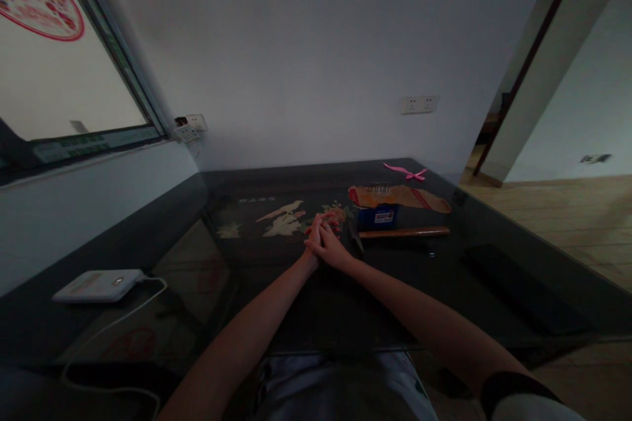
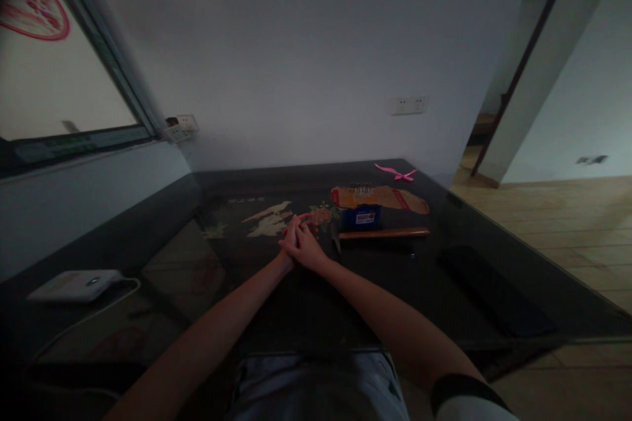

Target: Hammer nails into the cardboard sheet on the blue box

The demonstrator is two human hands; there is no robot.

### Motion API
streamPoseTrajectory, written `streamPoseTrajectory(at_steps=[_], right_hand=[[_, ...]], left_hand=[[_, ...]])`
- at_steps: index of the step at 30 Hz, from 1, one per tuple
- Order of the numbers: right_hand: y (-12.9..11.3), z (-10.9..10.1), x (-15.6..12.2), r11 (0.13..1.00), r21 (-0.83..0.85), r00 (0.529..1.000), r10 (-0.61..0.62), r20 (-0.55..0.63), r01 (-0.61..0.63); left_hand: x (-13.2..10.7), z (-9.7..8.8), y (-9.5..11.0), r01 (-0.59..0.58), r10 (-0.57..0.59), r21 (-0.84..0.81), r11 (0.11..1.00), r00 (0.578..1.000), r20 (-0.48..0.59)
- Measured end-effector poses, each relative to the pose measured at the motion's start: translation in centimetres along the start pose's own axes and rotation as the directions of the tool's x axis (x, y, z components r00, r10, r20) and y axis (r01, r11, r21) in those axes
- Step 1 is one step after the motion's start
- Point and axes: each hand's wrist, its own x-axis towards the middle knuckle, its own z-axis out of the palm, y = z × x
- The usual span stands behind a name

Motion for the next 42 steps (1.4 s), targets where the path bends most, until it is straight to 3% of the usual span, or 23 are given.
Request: streamPoseTrajectory(at_steps=[5,11,42], right_hand=[[0.11,0.07,0.0,1.0,-0.005,1.0,0.008,0.001,-0.008],[0.31,0.17,0.07,1.0,-0.031,1.0,-0.003,-0.007,0.003],[0.25,0.16,0.1,1.0,-0.027,1.0,-0.006,-0.009,0.006]], left_hand=[[-0.09,0.24,0.2,0.032,-0.03,0.055,0.998,0.999,-0.036],[-0.03,0.25,0.19,0.024,-0.024,-0.02,1.0,1.0,-0.018],[0.15,-0.08,-0.19,-0.001,0.001,-0.05,0.999,1.0,-0.003]])
